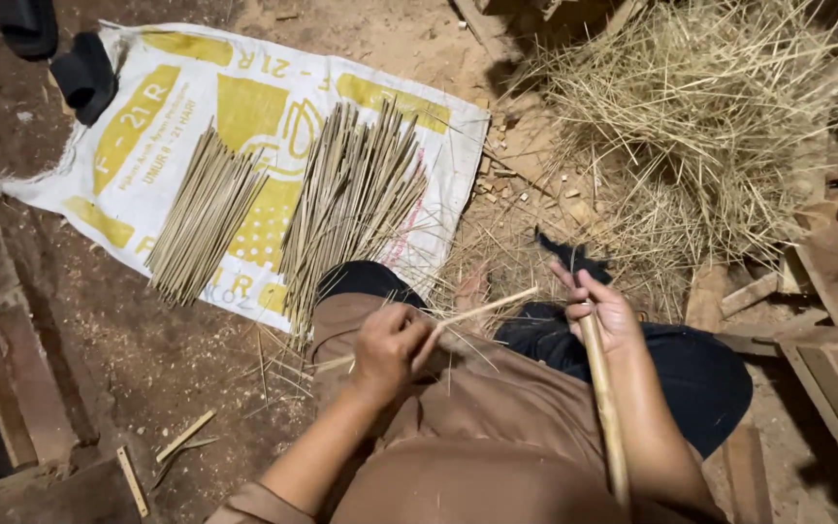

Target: Stripping leaf material from palm leaf ribs using a hand tool to prepare them for broom making

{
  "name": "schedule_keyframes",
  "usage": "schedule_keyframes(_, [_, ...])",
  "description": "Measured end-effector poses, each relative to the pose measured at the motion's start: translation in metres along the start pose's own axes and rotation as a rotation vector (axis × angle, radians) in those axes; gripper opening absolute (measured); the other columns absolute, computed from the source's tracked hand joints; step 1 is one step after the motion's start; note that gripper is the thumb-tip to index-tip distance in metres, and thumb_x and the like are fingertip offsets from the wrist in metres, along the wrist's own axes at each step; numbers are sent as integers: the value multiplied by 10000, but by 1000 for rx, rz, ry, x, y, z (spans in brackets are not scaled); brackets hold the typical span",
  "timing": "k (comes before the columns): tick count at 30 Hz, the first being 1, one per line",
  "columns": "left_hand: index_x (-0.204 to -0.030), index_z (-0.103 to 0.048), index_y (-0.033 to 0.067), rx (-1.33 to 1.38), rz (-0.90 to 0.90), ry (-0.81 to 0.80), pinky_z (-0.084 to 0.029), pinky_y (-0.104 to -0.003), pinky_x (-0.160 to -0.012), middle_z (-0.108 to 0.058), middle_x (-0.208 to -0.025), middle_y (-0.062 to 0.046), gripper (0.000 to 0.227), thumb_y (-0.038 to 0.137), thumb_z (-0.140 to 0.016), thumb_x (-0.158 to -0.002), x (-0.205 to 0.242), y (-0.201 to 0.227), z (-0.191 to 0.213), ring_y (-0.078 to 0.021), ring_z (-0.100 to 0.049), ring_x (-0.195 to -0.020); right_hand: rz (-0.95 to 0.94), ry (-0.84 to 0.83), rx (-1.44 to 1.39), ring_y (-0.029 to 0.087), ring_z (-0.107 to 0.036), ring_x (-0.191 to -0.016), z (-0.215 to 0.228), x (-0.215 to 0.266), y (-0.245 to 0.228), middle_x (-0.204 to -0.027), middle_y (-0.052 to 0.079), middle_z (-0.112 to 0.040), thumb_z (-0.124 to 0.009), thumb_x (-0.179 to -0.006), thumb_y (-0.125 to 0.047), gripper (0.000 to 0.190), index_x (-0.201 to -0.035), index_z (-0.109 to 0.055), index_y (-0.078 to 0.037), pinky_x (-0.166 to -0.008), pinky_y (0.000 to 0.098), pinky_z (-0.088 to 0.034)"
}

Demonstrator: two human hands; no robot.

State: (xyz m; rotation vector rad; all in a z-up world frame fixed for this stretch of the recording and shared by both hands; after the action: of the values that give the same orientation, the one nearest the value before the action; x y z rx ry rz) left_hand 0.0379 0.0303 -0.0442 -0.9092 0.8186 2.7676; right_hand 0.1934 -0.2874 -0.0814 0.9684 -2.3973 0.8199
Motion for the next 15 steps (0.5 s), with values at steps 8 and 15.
schedule_keyframes(8, [-864,-697,29,471,-247,267,-561,-364,-593,-708,-807,-165,210,214,-662,-958,-59,34,0,-336,-689,-680,-184,-288,16,-28,-491,-513,-93,12,44,-1405,276,-575,-438,-774,-928,1145,-1434,-487,5,-387,83,-379])
schedule_keyframes(15, [-1327,-661,-19,1015,541,-136,-618,-425,-704,-717,-1035,-210,476,-61,-651,-853,-51,84,22,-255,-707,-825,66,-20,283,-17,-398,-450,-121,36,22,-883,40,-677,-613,-1002,-107,68,-1070,-610,-115,-355,95,-302])
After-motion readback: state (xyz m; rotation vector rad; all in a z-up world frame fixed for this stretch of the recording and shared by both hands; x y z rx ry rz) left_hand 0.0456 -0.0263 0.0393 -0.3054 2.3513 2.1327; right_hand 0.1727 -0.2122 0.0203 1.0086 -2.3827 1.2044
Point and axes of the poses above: each hand's wrist, its own x-axis away from the middle knuckle, its own z-axis out of the back of the hand, y = z × x, the point moved 3 cm from there along -x, towards the middle knuckle
